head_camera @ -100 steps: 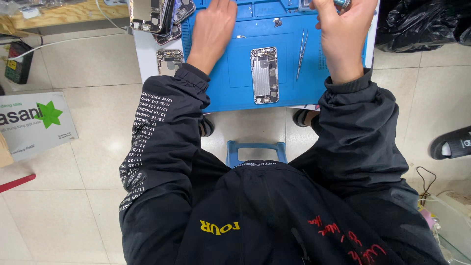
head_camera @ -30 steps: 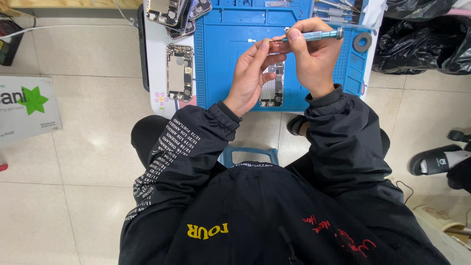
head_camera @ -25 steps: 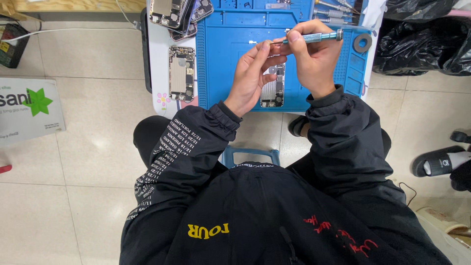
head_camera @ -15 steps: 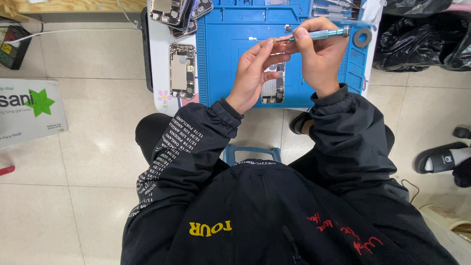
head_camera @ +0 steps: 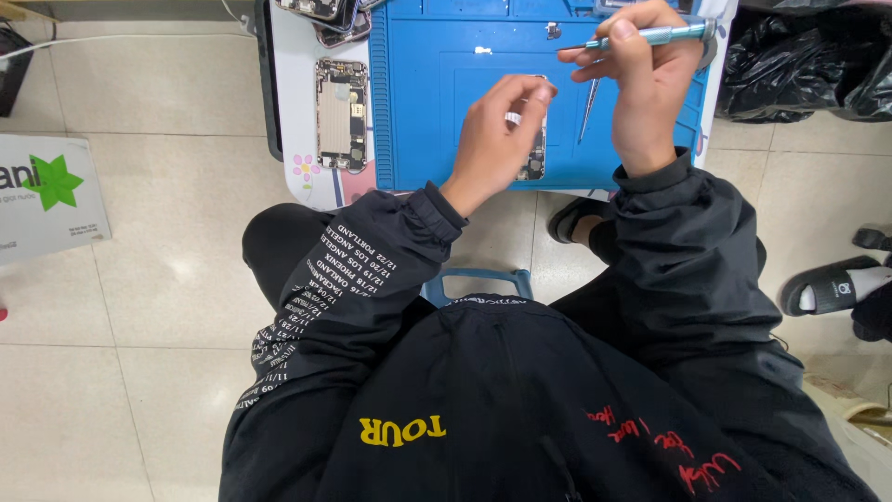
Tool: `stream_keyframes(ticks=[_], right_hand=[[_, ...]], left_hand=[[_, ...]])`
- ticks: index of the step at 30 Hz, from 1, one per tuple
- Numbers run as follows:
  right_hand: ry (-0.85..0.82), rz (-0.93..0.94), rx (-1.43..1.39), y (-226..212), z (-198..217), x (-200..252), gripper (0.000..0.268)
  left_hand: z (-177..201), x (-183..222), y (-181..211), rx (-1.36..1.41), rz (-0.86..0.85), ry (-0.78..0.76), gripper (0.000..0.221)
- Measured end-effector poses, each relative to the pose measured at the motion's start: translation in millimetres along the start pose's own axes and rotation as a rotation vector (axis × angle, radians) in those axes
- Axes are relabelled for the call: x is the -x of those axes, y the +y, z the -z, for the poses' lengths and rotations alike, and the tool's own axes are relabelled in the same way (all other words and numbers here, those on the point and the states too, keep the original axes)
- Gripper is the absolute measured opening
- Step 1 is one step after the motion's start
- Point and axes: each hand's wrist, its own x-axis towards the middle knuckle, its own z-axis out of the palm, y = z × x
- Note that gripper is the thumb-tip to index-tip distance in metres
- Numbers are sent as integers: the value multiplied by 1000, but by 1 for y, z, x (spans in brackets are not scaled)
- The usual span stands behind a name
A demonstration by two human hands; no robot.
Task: The person uses a screwdriver to remove screws from a disassembled smartphone frame placed on a blue work mat. They then use tweezers to carefully lift and remove a small internal component from the device.
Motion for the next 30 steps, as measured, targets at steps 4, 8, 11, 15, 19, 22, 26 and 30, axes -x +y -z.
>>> stream_keyframes(ticks=[4,8,11,15,19,22,26,30], right_hand=[[2,-38,29,23,2,7,26],[-113,6,150,39,-6,11,19],[-178,26,264,48,-13,12,15],[-218,14,372,62,-17,8,11],[-309,29,376,73,-16,10,12],[-315,-1,385,78,-16,7,11],[-322,-16,396,84,-15,8,11],[-339,-4,416,84,-13,7,11]], left_hand=[[-7,22,-32,-812,-253,-9,41],[-21,38,-61,-1297,-260,-43,69],[-25,42,-71,-1395,-262,-72,76],[-24,40,-70,-1434,-273,-91,72],[-24,33,-71,-1428,-252,-106,72],[-24,29,-73,-1402,-252,-99,69],[-25,28,-71,-1418,-252,-99,72],[-26,28,-68,-1450,-242,-98,72]])
